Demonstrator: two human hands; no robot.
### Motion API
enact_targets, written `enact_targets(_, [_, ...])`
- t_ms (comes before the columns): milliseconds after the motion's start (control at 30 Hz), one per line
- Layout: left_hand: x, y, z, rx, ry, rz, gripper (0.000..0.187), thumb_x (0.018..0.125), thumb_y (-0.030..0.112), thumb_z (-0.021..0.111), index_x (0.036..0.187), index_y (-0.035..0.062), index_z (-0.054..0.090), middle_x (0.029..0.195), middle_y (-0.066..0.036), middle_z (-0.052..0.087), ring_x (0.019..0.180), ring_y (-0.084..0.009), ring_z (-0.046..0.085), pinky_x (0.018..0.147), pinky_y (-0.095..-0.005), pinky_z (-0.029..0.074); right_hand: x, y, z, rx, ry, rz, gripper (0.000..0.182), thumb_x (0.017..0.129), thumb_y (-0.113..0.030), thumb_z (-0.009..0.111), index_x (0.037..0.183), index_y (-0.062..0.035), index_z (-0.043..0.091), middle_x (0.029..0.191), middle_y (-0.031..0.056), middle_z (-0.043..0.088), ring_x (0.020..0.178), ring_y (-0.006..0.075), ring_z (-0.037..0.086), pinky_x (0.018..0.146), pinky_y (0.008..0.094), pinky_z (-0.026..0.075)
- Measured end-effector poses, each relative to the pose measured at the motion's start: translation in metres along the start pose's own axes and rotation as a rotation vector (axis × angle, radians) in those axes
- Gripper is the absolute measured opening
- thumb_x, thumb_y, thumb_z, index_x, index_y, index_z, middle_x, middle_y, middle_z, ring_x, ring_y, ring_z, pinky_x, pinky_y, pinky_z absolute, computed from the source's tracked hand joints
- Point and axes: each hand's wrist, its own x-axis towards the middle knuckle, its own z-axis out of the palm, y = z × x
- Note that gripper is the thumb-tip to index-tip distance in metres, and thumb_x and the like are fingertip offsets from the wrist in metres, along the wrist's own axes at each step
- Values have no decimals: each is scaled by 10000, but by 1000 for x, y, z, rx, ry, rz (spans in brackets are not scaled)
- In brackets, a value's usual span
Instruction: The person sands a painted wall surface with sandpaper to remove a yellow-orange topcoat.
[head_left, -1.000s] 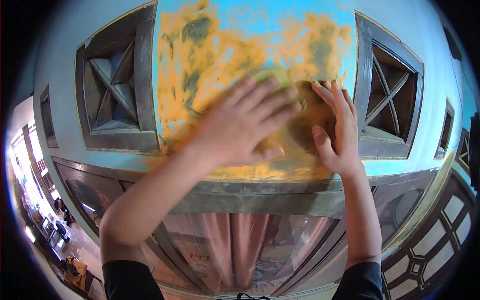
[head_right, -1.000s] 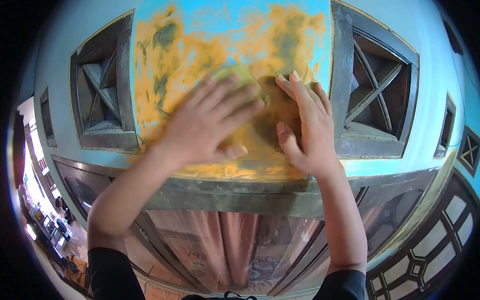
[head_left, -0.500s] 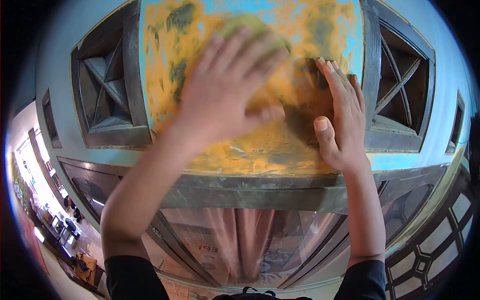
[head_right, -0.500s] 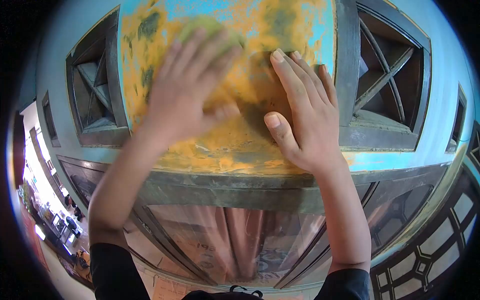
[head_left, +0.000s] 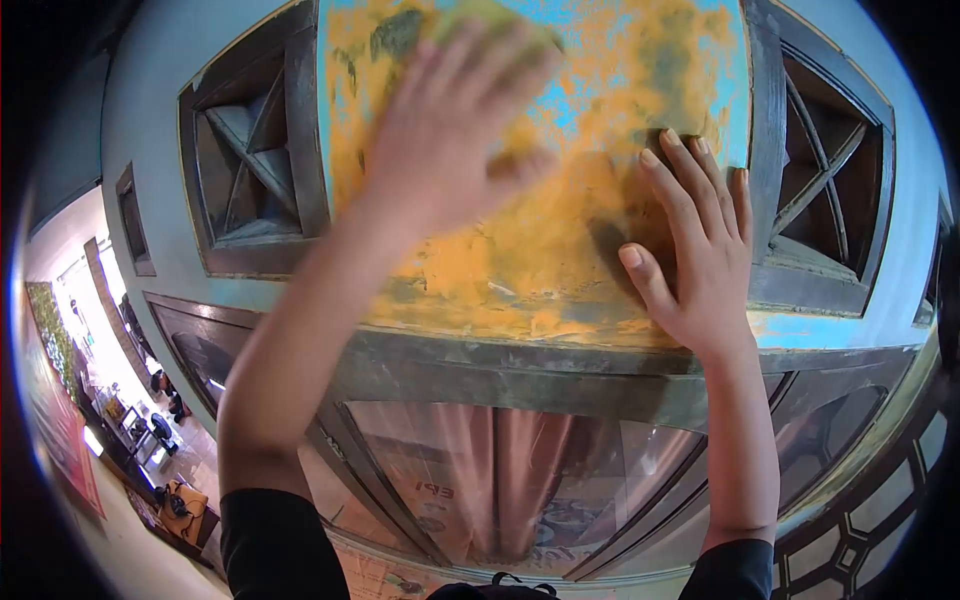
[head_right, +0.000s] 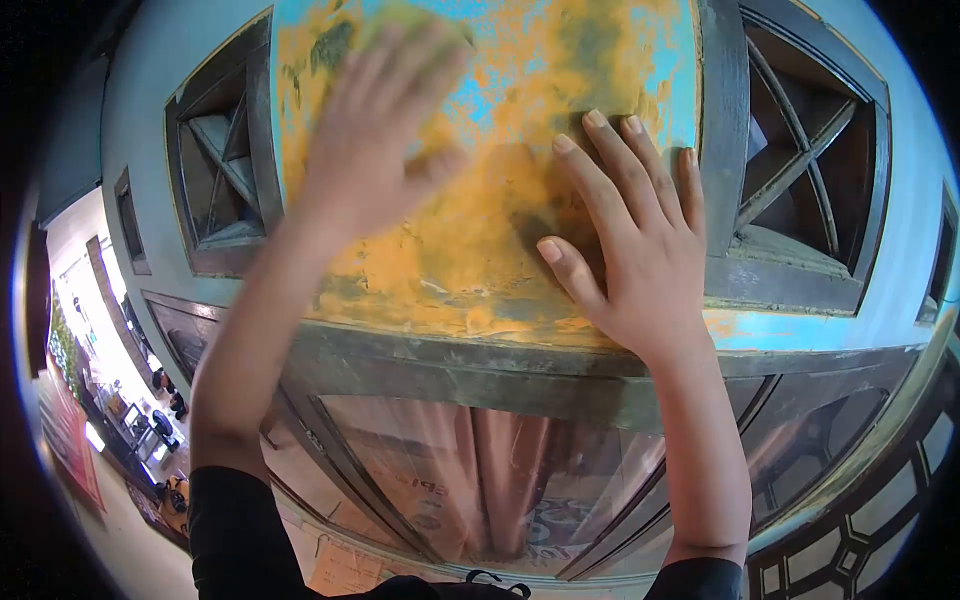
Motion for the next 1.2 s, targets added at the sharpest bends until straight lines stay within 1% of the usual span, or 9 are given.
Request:
enact_targets(100, [54,-44,-26,114,-141,-439,700,1060,485,350,1598,85,149,1680,-112,97,1547,-306,42,1262,-452,41,-1,-6,-2,-45,-50,17,572,924,-448,586,1423,-171,544,1539,100,454,1461,330,361,1199,566,178])
enact_targets(200, [64,-54,-12,190,-1,-489,712,1045,479,409,1601,103,170,1678,-120,116,1547,-310,51,1261,-465,60,-5,-7,-1,-51,-48,32,561,892,-404,628,1409,-198,558,1541,79,451,1457,316,367,1192,577,198])
enact_targets(267, [59,5,-36,-52,-111,-480,724,1020,509,452,1602,148,219,1676,-130,136,1547,-332,64,1254,-501,77,-8,-9,0,-51,-38,37,562,873,-381,652,1403,-217,564,1539,62,455,1450,307,378,1184,584,216])
enact_targets(333, [18,30,4,-113,86,-54,775,914,624,545,1545,204,386,1584,-106,378,1479,-365,296,1203,-563,203,-9,-9,0,-52,-32,36,554,875,-376,650,1400,-218,567,1540,59,455,1451,307,375,1184,585,215])
enact_targets(433, [-17,50,-11,-139,-92,131,801,920,656,500,1540,163,383,1568,-83,412,1468,-338,323,1223,-539,174,-13,-10,2,-64,-38,51,536,879,-359,646,1393,-222,578,1543,63,452,1460,310,364,1189,587,207])
enact_targets(567, [-35,-22,4,-12,107,-132,767,946,633,464,1546,161,385,1601,-129,346,1474,-391,292,1207,-562,175,-23,-12,2,-65,-47,73,518,889,-348,638,1389,-222,584,1548,62,446,1466,319,352,1192,588,204])
enact_targets(733, [-123,87,-14,-280,-286,12,783,968,677,350,1536,139,397,1618,-134,314,1488,-438,236,1200,-607,99,-63,-31,7,-106,-106,157,554,912,-358,606,1439,-200,539,1572,105,408,1485,368,305,1196,616,144])
enact_targets(833, [-168,82,-29,-182,-354,-31,817,967,678,358,1524,81,390,1624,-173,284,1503,-442,197,1195,-616,87,-101,-49,8,-100,-215,239,613,937,-396,585,1489,-154,473,1607,168,326,1512,416,207,1197,635,58])
enact_targets(1200, [-303,-16,-49,-93,-219,-779,842,989,553,391,1588,3,172,1652,-254,118,1522,-482,54,1200,-610,65,-149,-89,11,-11,-265,497,724,1005,-536,451,1576,-116,305,1665,196,147,1539,435,46,1182,650,-10])
